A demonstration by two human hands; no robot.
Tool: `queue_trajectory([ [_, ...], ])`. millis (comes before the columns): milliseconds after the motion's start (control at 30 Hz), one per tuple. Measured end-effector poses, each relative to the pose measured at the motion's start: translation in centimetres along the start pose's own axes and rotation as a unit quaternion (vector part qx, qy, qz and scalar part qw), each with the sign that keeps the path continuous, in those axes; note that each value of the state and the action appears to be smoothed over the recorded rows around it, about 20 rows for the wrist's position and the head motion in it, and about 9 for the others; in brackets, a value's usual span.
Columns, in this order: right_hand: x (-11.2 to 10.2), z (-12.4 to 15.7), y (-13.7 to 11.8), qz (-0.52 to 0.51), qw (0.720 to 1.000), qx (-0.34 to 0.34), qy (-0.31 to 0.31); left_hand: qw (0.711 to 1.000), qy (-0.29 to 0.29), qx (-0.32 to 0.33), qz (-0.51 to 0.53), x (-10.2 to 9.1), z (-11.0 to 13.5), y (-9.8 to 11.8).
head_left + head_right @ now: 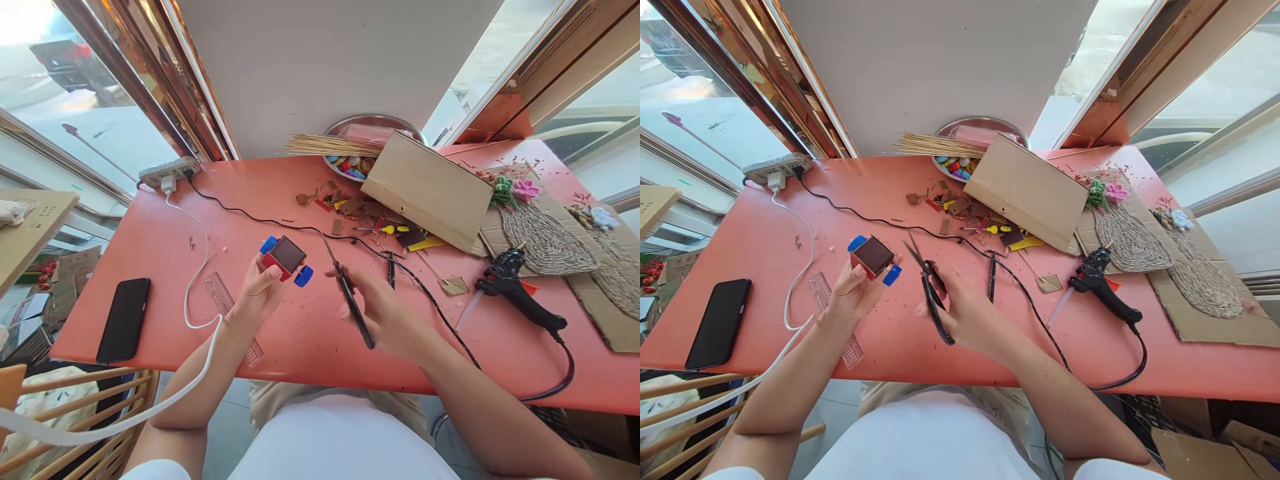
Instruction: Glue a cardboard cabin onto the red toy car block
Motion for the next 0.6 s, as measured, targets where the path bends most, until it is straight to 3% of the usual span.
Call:
queue_trajectory([
  [233,0.3,-0.5,-0.5,0.177,0.982,-0.050,0.031,1.000,-0.006,-0.001,0.003,0.2,0.1,0.2],
  [600,0.3,-0.1,-1.3,0.233,0.968,-0.086,0.030,1.000,-0.029,-0.005,-0.009,0.7,0.3,0.0],
])
Point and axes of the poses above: each hand's wrist, its own z-axis away from the middle knuckle, its own x-axis out of the palm, y = z × x, the point moved 7 cm from there along -z, towards the middle knuckle, and after that the axes turned 5 degrees about y, right-handed, at the moved point
